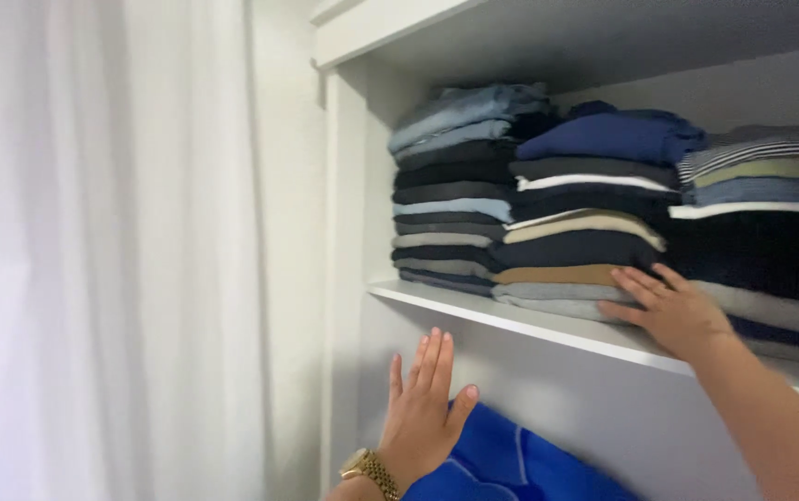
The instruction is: The person folds a blue sweater and a brown sweater on a bed, then places them into a closet shelf among other folded clothes. The person handles the garments by hand, smoothing and aligning them before stacking.
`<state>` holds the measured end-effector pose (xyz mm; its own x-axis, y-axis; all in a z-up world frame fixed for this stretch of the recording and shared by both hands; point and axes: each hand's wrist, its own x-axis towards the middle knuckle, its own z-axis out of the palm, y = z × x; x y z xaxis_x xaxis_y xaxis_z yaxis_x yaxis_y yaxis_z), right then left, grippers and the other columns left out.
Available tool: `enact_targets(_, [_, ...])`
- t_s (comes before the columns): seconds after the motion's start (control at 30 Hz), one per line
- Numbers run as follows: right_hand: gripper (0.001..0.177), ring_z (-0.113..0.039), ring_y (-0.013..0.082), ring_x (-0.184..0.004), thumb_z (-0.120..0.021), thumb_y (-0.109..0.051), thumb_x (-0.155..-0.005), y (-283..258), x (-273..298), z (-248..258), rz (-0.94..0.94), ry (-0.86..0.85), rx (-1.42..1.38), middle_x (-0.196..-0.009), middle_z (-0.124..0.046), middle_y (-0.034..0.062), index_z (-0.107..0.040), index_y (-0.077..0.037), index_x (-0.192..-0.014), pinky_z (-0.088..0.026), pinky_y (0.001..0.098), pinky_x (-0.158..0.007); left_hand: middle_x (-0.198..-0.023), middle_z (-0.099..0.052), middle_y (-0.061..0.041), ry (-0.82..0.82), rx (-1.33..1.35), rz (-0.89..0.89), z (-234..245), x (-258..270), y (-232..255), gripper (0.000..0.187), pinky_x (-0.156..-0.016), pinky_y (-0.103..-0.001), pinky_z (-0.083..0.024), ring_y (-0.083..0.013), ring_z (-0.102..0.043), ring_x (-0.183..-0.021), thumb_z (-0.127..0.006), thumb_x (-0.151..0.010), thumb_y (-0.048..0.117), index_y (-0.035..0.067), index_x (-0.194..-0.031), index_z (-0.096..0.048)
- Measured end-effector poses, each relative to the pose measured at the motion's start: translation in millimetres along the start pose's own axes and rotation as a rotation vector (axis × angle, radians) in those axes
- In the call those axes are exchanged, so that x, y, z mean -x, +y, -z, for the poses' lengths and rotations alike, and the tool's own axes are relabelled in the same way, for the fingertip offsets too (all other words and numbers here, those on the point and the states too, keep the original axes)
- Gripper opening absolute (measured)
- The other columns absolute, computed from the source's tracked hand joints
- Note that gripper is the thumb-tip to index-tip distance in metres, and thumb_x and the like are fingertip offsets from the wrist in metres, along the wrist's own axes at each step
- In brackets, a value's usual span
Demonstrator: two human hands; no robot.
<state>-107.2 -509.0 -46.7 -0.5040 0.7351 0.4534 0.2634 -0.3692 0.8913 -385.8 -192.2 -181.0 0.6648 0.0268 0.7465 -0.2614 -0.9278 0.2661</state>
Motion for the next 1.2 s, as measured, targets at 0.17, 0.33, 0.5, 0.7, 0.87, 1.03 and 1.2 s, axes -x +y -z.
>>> enact_targets(0.17, [0.048,-0.018,0.0133,-0.161,-0.04,-0.032,-0.099,-15,-12,0,-0.358,-1.253,0.194,-0.169,-0.02,-0.011,-0.039,-0.06,-0.138,-0.024,0.0462,-0.13,-0.171,-0.01,-0.012,-0.016,-0.022,0.048,24,24,-14,0.077,-0.118,-0.062,0.0,-0.0286,-0.006,-0.157,-0.021,-0.103,0.057,0.007,-0.161,-0.014])
enact_targets(0.33, [0.034,-0.061,0.019,-0.137,-0.067,-0.032,-0.08,-68,-43,2,-0.615,-0.512,0.036,-0.134,-0.07,-0.0125,-0.073,-0.041,-0.112,-0.048,0.0424,-0.119,-0.173,-0.005,-0.008,-0.078,0.016,0.163,57,56,-22,0.082,-0.12,-0.057,0.008,-0.0233,0.001,-0.158,-0.014,-0.1,0.061,0.008,-0.162,-0.008])
enact_targets(0.5, [0.047,-0.053,0.0313,-0.137,-0.063,0.0,-0.089,-145,-109,15,-0.759,-0.259,-0.612,-0.136,-0.069,0.0039,-0.07,-0.024,-0.129,-0.038,0.0504,-0.119,-0.173,-0.009,0.005,-0.151,0.035,0.419,81,95,-40,0.072,-0.121,-0.059,0.014,-0.0196,0.007,-0.159,-0.026,-0.101,0.053,0.023,-0.164,-0.008])
enact_targets(0.7, [0.039,-0.049,0.0297,-0.14,-0.067,-0.014,-0.092,-243,-189,47,-0.859,-0.195,-1.022,-0.137,-0.07,0.0025,-0.072,-0.022,-0.129,-0.034,0.0545,-0.119,-0.17,-0.024,0.008,-0.112,0.13,0.595,107,164,-74,0.072,-0.121,-0.062,0.011,-0.0193,0.002,-0.16,-0.025,-0.099,0.056,0.023,-0.162,-0.016])
enact_targets(0.87, [0.037,-0.047,0.024,-0.142,-0.068,-0.023,-0.093,-316,-244,58,-0.877,-0.268,-1.217,-0.135,-0.072,-0.0013,-0.072,-0.026,-0.13,-0.034,0.0444,-0.118,-0.153,-0.049,0.004,-0.038,0.252,0.701,133,228,-97,0.057,-0.125,-0.057,0.002,-0.0186,-0.01,-0.159,-0.034,-0.102,0.041,0.026,-0.157,-0.034])
enact_targets(1.03, [0.039,-0.046,0.0229,-0.144,-0.069,-0.026,-0.092,-369,-303,100,-0.883,-0.293,-1.402,-0.135,-0.072,-0.004,-0.072,-0.028,-0.131,-0.036,0.0446,-0.116,-0.161,-0.045,0.005,-0.001,0.292,0.8,164,299,-111,0.052,-0.122,-0.038,-0.023,-0.0165,-0.02,-0.158,-0.044,-0.102,0.034,0.032,-0.154,-0.044])
enact_targets(1.2, [0.04,-0.04,0.02,-0.15,-0.066,-0.033,-0.094,-406,-352,137,-0.982,-0.452,-1.624,-0.148,-0.058,0.0033,-0.07,-0.033,-0.134,-0.037,0.0472,-0.117,-0.154,-0.057,0.006,0.045,0.3,0.95,213,350,-106,0.054,-0.128,-0.039,-0.015,-0.0131,-0.026,-0.157,-0.05,-0.1,0.036,0.033,-0.154,-0.043])
